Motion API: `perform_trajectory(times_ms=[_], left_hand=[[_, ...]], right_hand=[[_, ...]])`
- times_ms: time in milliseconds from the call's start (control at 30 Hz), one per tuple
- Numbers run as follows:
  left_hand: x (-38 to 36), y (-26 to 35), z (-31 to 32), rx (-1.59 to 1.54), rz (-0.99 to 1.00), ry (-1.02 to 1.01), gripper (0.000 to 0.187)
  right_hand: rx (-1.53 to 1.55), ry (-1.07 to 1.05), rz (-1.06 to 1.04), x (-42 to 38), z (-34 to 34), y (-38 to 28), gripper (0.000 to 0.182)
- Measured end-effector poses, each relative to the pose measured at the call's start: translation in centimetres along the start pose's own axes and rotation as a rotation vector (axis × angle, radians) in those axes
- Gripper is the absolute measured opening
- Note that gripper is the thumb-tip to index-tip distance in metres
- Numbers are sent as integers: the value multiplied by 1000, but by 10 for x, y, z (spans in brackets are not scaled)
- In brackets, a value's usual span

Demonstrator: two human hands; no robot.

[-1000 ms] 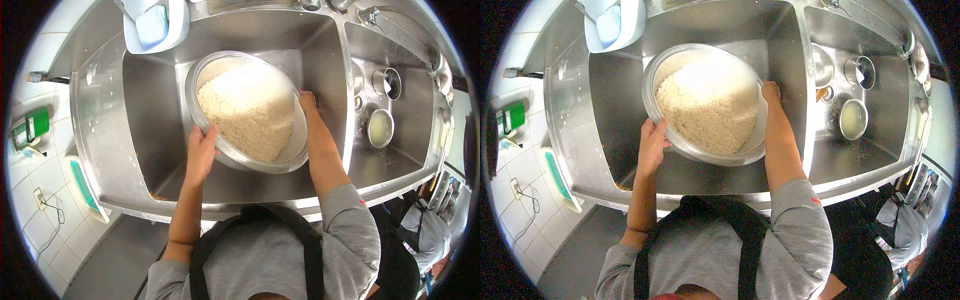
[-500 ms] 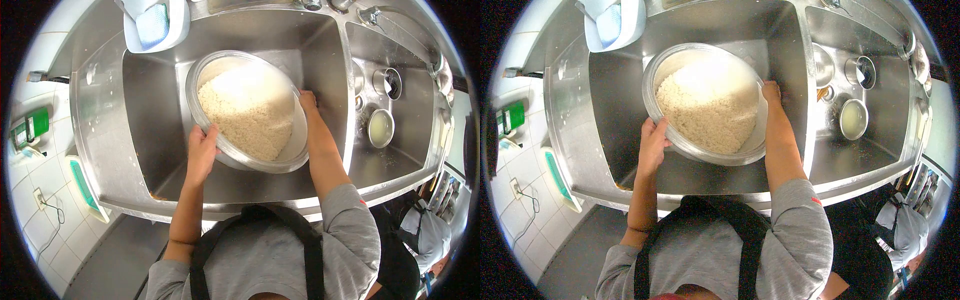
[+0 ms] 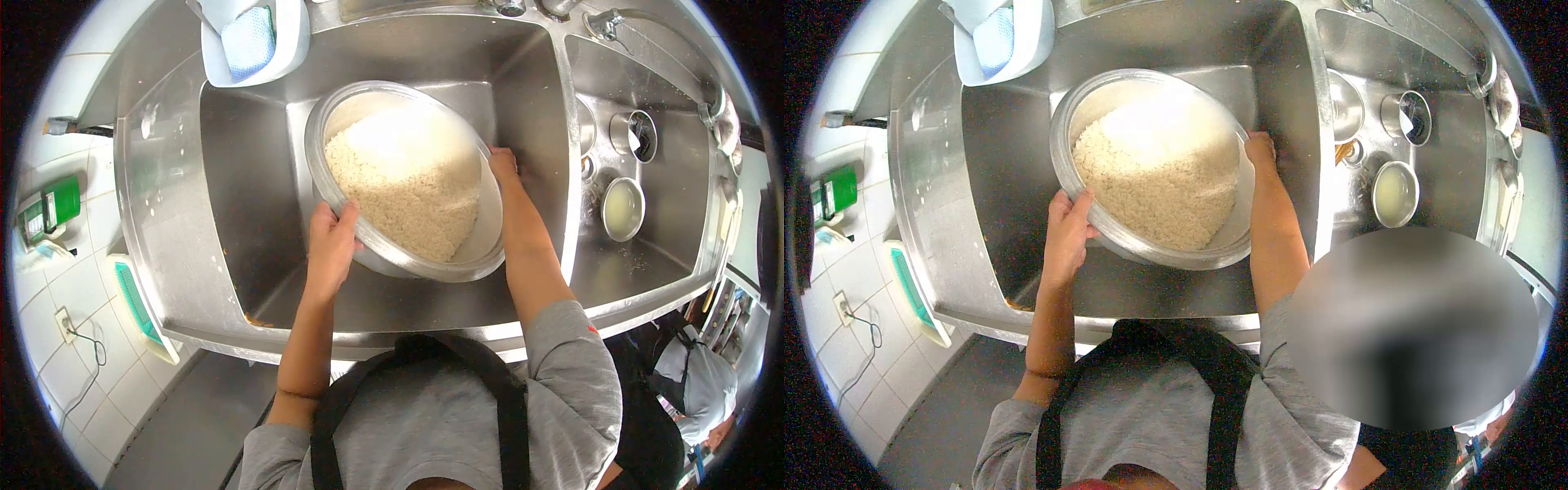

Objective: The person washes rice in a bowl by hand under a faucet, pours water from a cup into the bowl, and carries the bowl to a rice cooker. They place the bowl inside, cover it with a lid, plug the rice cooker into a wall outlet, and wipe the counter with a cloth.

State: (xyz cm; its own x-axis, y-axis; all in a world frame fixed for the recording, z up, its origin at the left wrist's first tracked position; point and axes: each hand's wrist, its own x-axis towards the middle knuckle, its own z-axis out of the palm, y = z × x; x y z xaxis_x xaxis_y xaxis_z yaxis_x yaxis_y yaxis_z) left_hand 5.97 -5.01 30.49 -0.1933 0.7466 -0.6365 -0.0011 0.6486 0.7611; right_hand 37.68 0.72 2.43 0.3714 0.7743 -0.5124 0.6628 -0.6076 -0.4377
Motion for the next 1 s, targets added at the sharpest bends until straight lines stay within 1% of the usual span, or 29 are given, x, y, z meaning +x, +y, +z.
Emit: perform_trajectory(times_ms=[167,233,367,433,667,733,800,833,900,933,967,1000], left_hand=[[1,0,1,30,10,13,24],[1,1,1,45,8,15,24],[3,-2,0,31,24,7,25],[3,-2,0,26,33,3,24],[3,-2,-1,31,19,24,22],[3,-4,-3,25,32,54,21],[7,-19,-9,-147,140,59,16],[14,-37,-12,-244,205,173,14],[16,-46,-31,-287,140,252,15],[22,-59,-44,-276,79,281,20],[27,-68,-58,-271,18,304,26],[26,-62,-66,-311,60,356,26]], right_hand=[[-25,-22,-20,3,1,3,28],[-7,-52,13,4,1,3,30],[46,-48,60,7,4,7,32],[34,-18,-14,8,6,8,31],[-37,-18,-54,6,3,5,29],[-202,-79,-191,6,-2,-1,28],[-179,-54,-336,20,15,18,26],[-167,93,-393,21,25,29,25],[-115,-177,-371,48,42,63,29],[-91,-309,-349,59,50,79,31],[678,-400,74,-26,-7,-15,30],[577,-348,155,-20,-5,-24,28]])
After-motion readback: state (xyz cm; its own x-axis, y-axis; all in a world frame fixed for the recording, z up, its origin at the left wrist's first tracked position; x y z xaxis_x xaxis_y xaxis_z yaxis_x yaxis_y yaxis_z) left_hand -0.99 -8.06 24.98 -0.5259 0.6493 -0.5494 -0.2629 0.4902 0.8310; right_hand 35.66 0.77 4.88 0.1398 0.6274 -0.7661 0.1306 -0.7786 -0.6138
